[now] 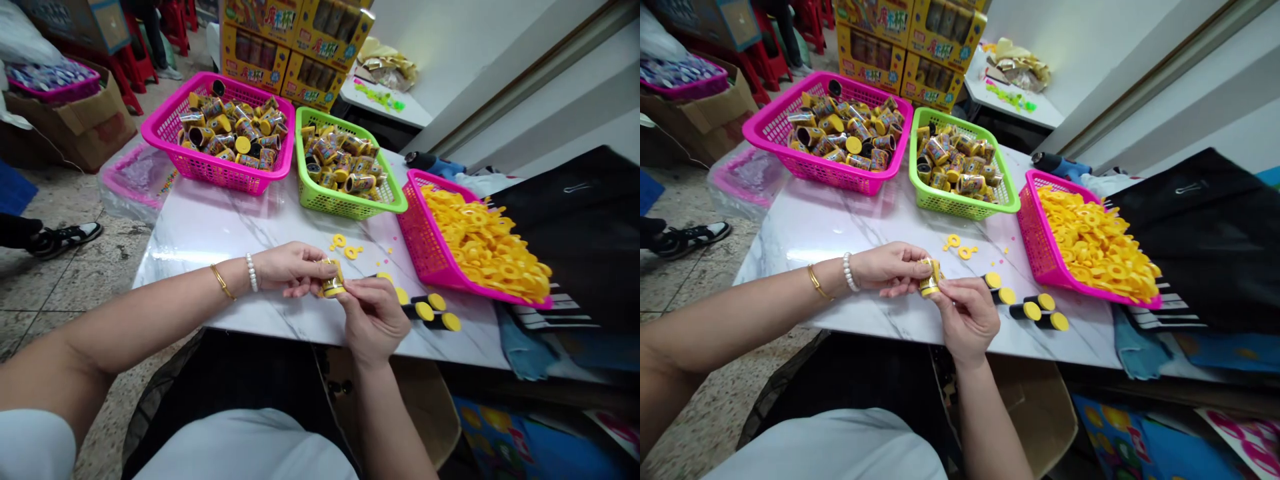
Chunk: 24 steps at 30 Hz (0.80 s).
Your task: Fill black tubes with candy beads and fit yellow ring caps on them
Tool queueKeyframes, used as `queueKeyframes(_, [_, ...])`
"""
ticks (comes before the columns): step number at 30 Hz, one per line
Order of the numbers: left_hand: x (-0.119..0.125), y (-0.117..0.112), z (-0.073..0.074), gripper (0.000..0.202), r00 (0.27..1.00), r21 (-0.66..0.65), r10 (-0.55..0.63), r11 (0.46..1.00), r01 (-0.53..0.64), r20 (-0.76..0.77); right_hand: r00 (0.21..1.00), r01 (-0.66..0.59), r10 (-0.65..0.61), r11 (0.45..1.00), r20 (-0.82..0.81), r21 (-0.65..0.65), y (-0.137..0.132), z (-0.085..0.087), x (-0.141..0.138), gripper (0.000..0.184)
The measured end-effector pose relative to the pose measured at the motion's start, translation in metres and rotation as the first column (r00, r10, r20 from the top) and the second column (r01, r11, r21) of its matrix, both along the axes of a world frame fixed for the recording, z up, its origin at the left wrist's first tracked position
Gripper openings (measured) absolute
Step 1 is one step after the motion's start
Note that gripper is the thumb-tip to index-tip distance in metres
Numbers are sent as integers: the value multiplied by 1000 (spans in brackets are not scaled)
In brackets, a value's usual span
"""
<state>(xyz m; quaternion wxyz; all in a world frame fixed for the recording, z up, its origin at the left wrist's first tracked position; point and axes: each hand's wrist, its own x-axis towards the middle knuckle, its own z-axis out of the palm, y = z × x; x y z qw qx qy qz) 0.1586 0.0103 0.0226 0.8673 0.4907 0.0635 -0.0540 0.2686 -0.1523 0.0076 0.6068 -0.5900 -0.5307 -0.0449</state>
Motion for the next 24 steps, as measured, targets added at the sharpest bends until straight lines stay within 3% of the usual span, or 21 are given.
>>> queueKeyframes(6, [-2,0,2,47,998,51,25,998,-22,-57,994,-105,110,982,19,-155,-2,5,0,38])
queueKeyframes(10, [-2,0,3,45,997,-25,-57,998,56,-42,993,-115,115,992,-6,-57,-4,10,2,34])
queueKeyframes(15, [-1,-1,1,42,994,32,0,999,4,-107,994,-113,113,986,-2,-122,-5,10,2,26])
queueKeyframes(19, [-2,-3,0,45,992,34,-37,999,42,-117,997,-74,76,994,17,-85,-5,7,-1,13])
queueKeyframes(24, [-2,-1,2,46,987,82,2,997,11,-160,994,-106,107,984,-7,-143,-4,3,-1,22])
